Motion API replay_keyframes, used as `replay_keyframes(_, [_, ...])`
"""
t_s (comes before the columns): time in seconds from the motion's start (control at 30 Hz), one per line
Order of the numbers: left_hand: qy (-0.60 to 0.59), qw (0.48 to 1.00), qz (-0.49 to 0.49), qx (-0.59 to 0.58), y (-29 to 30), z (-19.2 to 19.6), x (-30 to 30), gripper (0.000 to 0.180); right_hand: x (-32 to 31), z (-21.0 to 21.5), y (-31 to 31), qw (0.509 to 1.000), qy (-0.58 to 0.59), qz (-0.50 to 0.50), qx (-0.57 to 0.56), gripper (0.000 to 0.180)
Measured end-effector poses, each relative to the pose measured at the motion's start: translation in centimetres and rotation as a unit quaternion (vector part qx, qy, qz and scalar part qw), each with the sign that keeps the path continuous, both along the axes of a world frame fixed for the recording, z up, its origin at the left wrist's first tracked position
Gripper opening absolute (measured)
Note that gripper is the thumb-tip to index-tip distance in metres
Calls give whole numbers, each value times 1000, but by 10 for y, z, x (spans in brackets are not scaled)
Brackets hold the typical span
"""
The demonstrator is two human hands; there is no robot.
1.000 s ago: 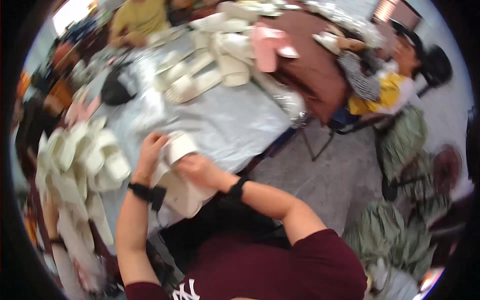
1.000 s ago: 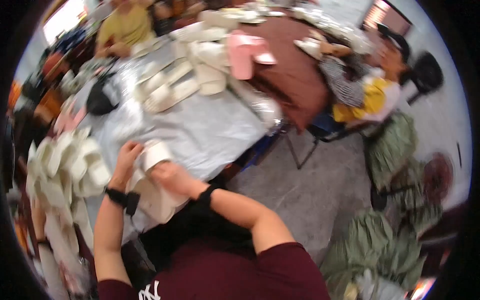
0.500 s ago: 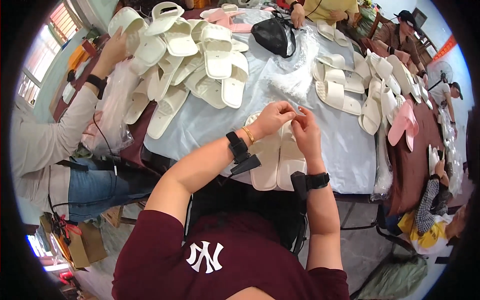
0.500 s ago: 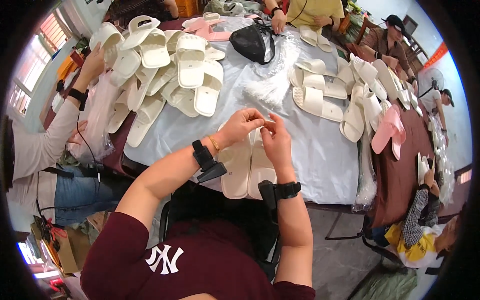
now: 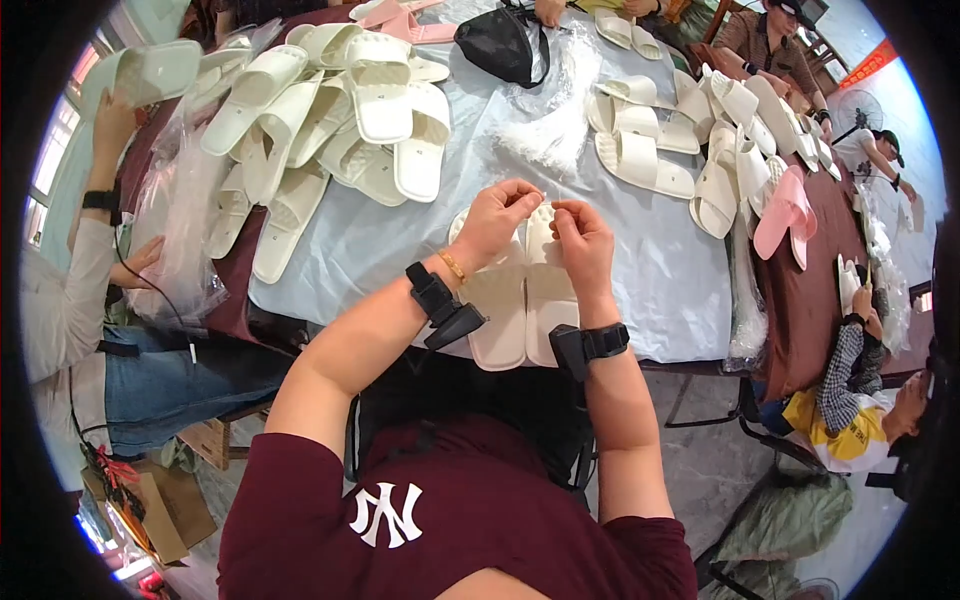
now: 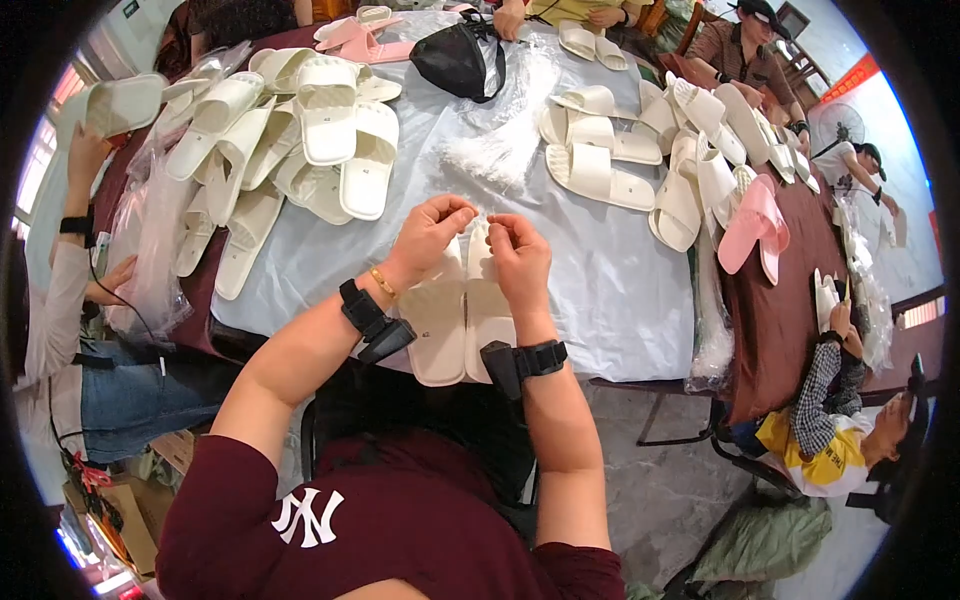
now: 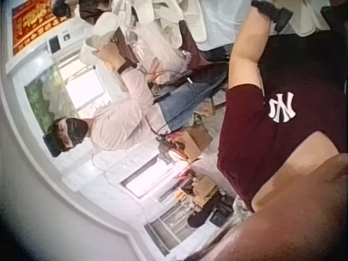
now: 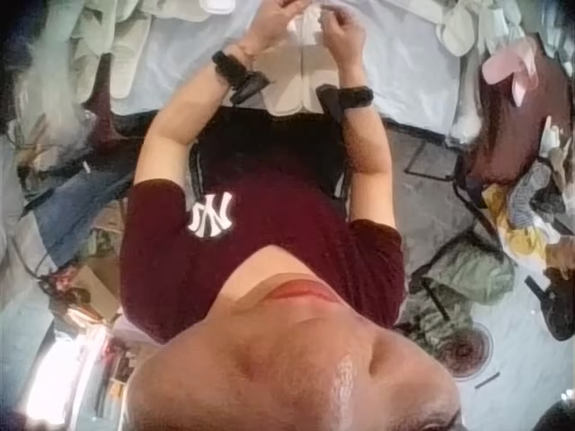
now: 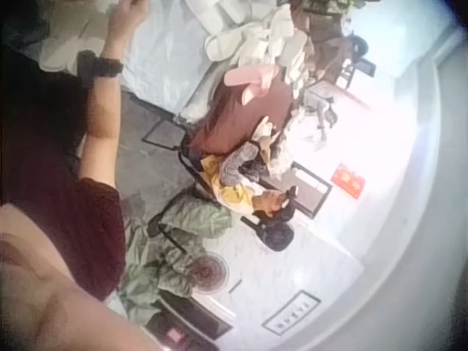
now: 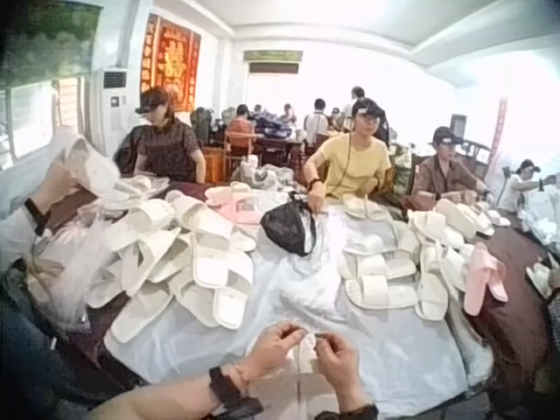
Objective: Assembling and checking pairs of sandals at a manufacturing table.
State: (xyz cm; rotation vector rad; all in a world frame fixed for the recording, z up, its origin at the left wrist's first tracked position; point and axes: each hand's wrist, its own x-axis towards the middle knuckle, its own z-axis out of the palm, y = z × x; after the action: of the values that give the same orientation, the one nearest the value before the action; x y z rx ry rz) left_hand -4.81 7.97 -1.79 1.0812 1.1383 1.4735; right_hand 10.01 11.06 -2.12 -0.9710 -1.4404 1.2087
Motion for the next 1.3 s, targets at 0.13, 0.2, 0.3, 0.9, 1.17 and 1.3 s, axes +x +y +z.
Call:
replay_keyframes(0.13, [35, 999, -9, 9, 0, -6, -2, 14, 1, 0, 0, 999, -35, -9, 15, 13])
replay_keyframes(0.2, [49, 999, -10, 10, 1, -8, -2, 14, 1, -3, -1, 1000, -13, -10, 24, 11])
replay_keyframes(0.3, [53, 999, -9, -1, 0, -10, -3, 14, 0, -1, -3, 1000, 5, -11, 7, 10])
replay_keyframes(0.9, [18, 999, -46, -19, -5, 4, -5, 11, 0, -4, -6, 998, -31, -4, 50, 9])
replay_keyframes(1.17, [-41, 992, -91, -79, -6, 8, -8, 10, 2, -3, -10, 997, -63, 0, 52, 7])
replay_keyframes(1.3, [-33, 990, -105, -85, -3, 6, -12, 10, 2, -4, -8, 996, -66, 6, 66, 6])
